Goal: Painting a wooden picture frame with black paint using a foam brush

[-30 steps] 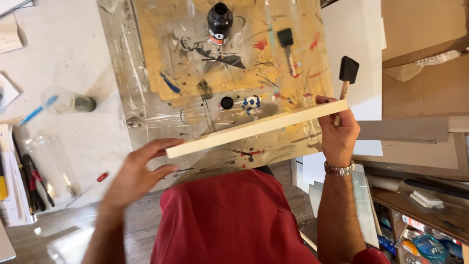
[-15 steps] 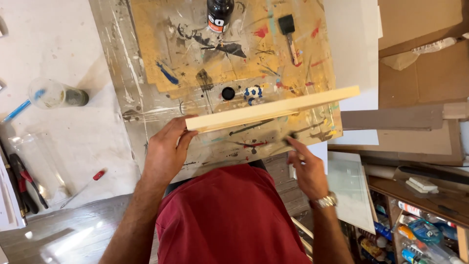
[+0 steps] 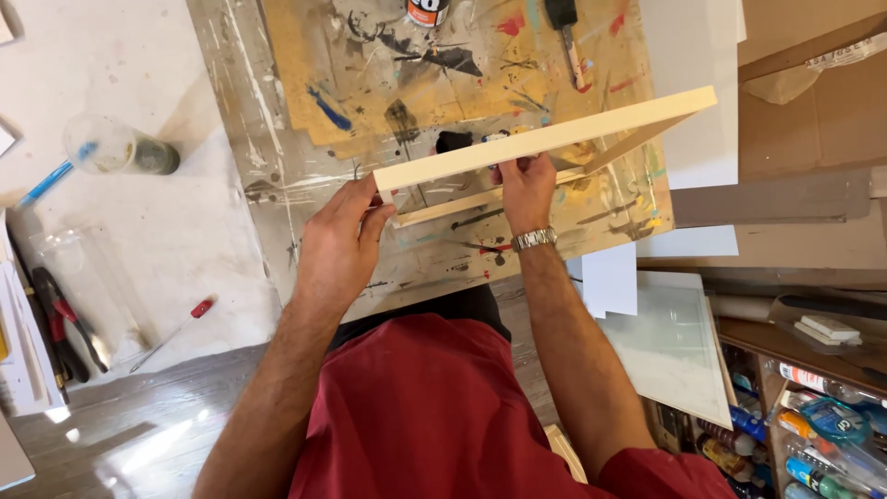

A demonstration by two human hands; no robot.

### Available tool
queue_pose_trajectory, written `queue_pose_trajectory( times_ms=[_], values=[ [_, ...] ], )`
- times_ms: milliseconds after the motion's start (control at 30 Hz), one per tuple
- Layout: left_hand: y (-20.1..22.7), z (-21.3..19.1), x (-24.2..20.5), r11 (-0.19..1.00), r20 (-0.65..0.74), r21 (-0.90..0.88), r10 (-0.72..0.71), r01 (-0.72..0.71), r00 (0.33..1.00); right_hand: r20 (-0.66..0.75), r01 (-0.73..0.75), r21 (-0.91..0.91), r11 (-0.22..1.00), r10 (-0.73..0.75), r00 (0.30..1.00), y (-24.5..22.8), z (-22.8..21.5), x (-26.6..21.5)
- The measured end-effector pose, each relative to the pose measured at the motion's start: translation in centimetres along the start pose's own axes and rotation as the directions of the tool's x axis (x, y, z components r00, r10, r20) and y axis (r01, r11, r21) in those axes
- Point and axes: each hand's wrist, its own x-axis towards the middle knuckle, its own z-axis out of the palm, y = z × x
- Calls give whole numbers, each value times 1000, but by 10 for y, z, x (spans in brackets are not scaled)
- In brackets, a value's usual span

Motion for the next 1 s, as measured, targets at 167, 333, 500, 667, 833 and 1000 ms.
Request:
queue_pose_trajectory(
  times_ms=[167,333,500,667,833,1000],
  values=[
    [-1,0,0,1000,-7,14,7,-7,1000,-12,58,-14,998,-58,998,-30,10,1],
    [-4,2,2,999,14,17,33,-33,999,32,87,-7,996,-87,996,-27,1,-6],
    [-8,2,5,999,10,15,35,-35,999,37,133,42,990,-134,990,-57,-20,-41],
    [-10,2,6,999,42,31,30,-32,999,129,-4,33,999,0,992,-47,-16,-75],
    [-6,0,7,998,62,56,26,-29,998,187,-86,-24,996,89,978,-49,8,-90],
    [-10,2,4,996,53,73,41,-45,998,258,-67,-168,983,110,960,-52,24,-88]
  ],
)
